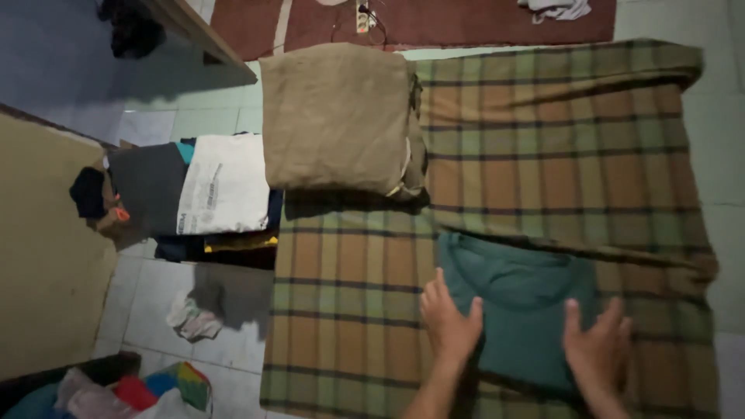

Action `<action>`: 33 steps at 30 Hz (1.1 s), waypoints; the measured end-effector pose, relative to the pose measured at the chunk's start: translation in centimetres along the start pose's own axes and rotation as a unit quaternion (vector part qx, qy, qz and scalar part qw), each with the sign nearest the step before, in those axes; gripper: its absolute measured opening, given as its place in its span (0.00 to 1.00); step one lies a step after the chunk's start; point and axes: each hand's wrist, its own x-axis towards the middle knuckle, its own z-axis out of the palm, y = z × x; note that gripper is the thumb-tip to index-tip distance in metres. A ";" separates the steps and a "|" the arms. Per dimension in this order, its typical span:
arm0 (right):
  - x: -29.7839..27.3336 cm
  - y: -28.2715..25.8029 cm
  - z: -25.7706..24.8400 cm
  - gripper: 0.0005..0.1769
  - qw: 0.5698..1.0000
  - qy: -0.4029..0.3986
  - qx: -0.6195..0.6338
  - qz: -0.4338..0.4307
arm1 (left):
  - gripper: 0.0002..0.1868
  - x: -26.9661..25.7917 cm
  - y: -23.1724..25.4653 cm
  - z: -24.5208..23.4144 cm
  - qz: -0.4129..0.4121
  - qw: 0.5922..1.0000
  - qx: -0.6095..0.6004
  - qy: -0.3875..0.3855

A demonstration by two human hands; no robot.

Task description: Folding various items of clothing including a jacket and t-shirts on a flat surface.

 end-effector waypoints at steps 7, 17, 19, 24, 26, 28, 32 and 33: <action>1.1 0.5 0.8 0.56 0.960 -0.142 0.219 0.099 | 0.47 1.4 -3.3 1.6 -0.128 0.980 -0.150 -0.038; 2.9 1.8 1.7 0.66 0.883 -0.339 0.124 0.300 | 0.40 -2.0 -7.0 -0.3 -0.303 0.868 -0.279 -0.277; 4.1 4.0 2.4 0.60 0.792 -0.496 0.132 0.330 | 0.45 -1.8 -6.1 -1.2 -0.404 0.824 -0.235 -0.321; 3.6 3.0 -3.1 0.43 0.769 -0.532 0.324 0.143 | 0.47 -2.4 -3.3 -3.5 -0.437 0.731 -0.423 -0.310; 2.9 0.1 -5.2 0.42 0.714 -0.486 0.294 0.409 | 0.47 -2.6 -3.6 -2.7 -0.429 0.675 -0.520 -0.301; 2.9 2.4 -4.5 0.35 0.566 -0.564 0.449 0.400 | 0.39 -2.8 -3.0 -2.3 -0.438 0.659 -0.550 -0.267; 5.8 3.4 -1.9 0.33 0.602 -0.561 0.445 0.353 | 0.31 -1.5 -7.8 1.8 -0.485 0.559 -0.607 -0.290; 7.9 5.6 0.1 0.29 0.548 -0.602 0.478 0.329 | 0.28 -0.9 -7.2 1.5 -0.472 0.544 -0.628 -0.294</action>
